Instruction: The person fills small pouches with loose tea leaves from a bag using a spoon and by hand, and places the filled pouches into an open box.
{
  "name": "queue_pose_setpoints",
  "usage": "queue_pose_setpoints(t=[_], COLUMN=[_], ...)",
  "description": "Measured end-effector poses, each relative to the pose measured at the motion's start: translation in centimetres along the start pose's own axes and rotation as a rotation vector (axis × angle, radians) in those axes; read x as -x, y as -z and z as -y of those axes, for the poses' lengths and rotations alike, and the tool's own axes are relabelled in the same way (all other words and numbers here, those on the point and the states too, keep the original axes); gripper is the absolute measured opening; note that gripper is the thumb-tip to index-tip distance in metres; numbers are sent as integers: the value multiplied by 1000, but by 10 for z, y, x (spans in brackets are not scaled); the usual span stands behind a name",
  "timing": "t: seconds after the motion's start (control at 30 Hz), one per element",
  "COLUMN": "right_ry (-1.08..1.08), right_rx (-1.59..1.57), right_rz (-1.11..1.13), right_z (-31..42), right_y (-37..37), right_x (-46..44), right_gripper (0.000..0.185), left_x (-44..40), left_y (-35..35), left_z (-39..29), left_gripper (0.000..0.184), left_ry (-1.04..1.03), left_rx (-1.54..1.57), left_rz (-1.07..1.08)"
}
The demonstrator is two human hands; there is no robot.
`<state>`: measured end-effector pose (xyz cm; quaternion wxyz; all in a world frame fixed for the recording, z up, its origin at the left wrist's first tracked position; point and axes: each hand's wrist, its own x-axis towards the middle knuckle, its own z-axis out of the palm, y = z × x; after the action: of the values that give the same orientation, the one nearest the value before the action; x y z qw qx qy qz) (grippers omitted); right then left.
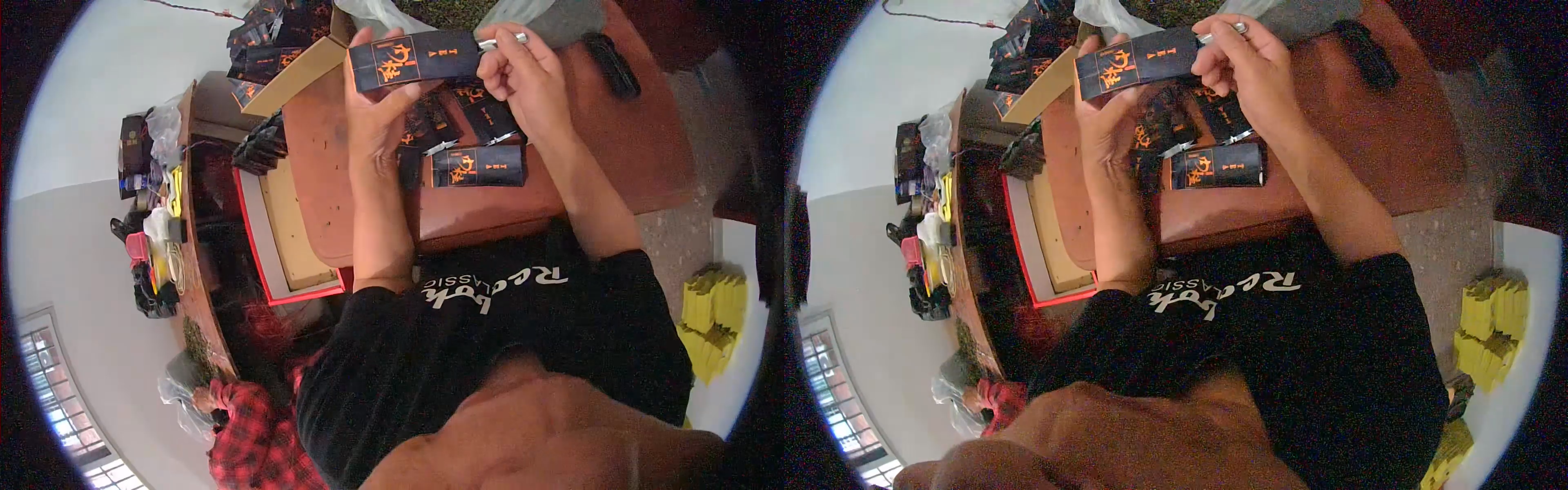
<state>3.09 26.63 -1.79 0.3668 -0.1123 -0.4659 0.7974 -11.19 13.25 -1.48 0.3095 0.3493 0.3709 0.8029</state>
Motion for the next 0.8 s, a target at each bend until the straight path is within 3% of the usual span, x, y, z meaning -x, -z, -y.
queue_pose_setpoints(t=[0.1,0.2,0.23,0.33,0.37,0.47,0.8], right_ry=[24,52,57,94,104,159,297], right_rx=[-1,52,74,217,246,350,471], right_rz=[-7,-31,-36,-15,8,73,124], right_z=[-1,1,1,-2,-3,-3,4], right_y=[6,5,3,1,0,-4,-10], right_x=[-2,-1,0,2,3,9,17], right_gripper=[26,25,25,24,24,24,22], left_x=[1,3,0,5,4,6,9], left_y=[8,6,9,14,13,4,15], left_z=[-4,-12,-6,-4,-6,-6,6], left_gripper=[96,97,93,87,83,80,66], left_ry=[-87,-196,-319,-357,-538,-493,-314], left_rx=[-28,-266,-388,-895,-1194,-1533,-1178], left_rz=[-25,-126,-130,-24,37,208,62])
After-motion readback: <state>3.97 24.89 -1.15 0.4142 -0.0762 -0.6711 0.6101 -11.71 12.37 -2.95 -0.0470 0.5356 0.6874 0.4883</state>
